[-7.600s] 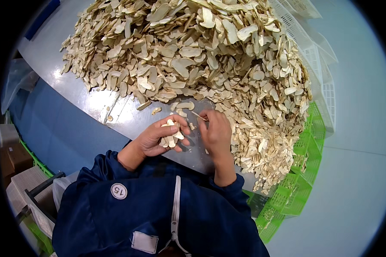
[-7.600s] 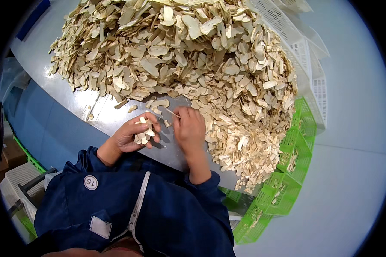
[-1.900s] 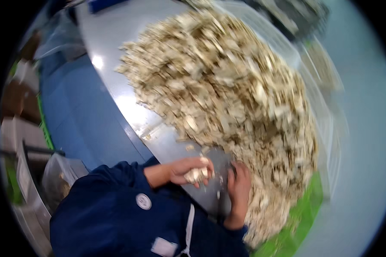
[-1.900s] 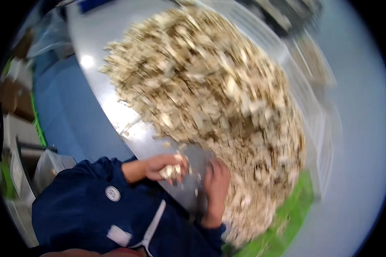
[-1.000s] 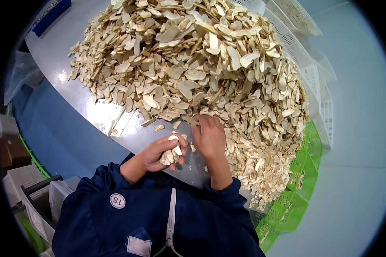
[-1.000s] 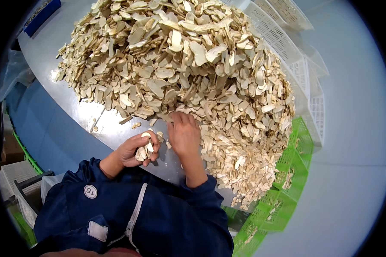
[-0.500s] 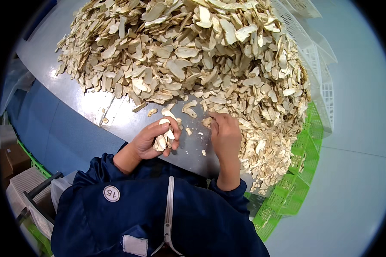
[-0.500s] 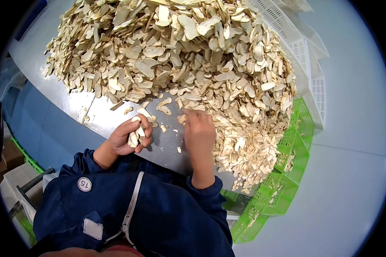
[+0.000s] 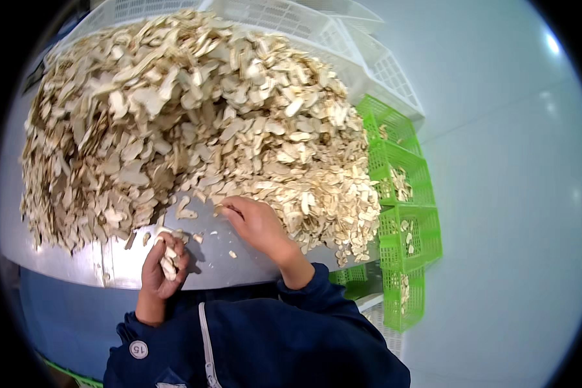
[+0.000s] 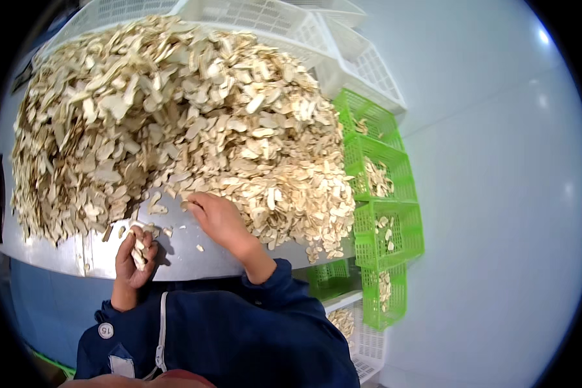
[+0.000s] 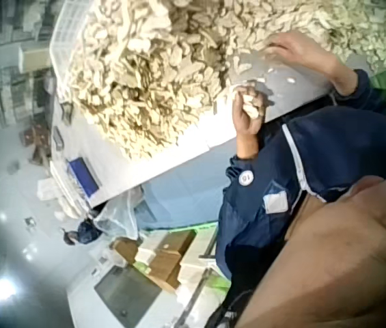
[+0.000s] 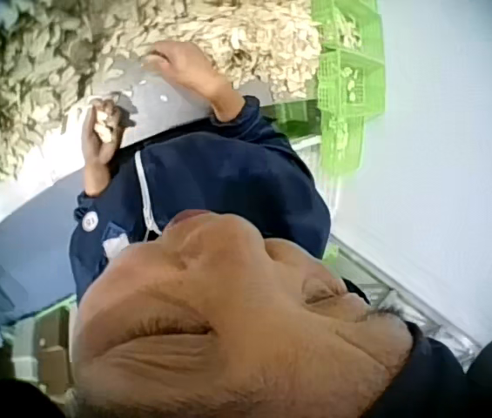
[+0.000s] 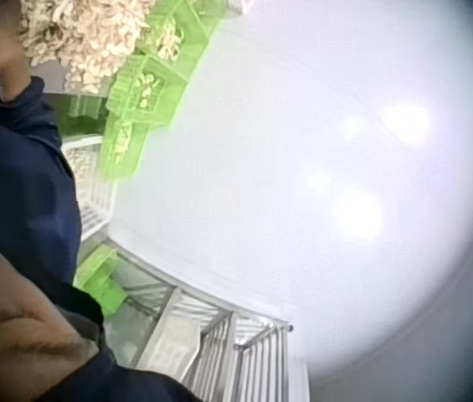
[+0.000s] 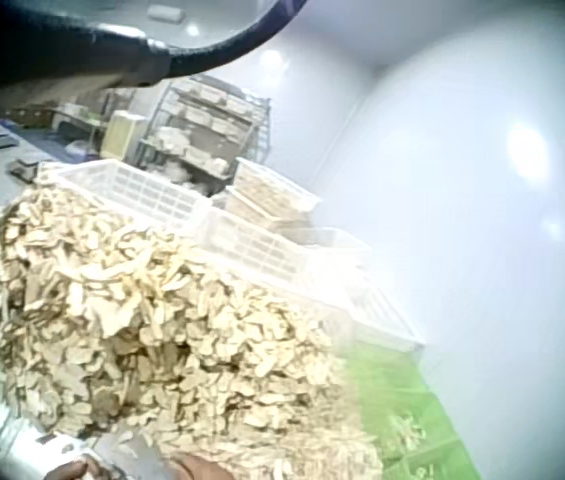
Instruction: The person sorts a large pile of dried mushroom slices on a stainless steel table, picking up pieces by hand and placing them into green plastic baskets. The person occasionally transfers handfuls of sorted pieces from the table into the baskets.
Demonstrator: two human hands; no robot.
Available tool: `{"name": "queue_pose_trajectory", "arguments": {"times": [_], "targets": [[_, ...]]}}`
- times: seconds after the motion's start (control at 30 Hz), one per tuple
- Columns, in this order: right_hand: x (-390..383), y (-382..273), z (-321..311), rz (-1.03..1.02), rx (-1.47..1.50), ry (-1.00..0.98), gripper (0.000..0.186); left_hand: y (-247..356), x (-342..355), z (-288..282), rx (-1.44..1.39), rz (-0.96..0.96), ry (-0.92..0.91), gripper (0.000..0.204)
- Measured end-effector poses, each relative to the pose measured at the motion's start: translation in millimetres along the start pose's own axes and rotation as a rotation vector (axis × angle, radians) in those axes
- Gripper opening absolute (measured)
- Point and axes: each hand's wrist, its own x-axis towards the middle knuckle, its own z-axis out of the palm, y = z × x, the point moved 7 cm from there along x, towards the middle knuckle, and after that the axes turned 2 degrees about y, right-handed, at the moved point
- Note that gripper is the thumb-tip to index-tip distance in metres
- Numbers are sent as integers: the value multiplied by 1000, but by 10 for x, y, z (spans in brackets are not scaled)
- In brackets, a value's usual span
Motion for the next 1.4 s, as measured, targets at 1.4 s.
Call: {"name": "queue_pose_trajectory", "arguments": {"times": [1.4], "targets": [[-48, -45, 730, 299, 576, -189, 27, 231, -384, -103, 23, 87, -11, 59]]}}
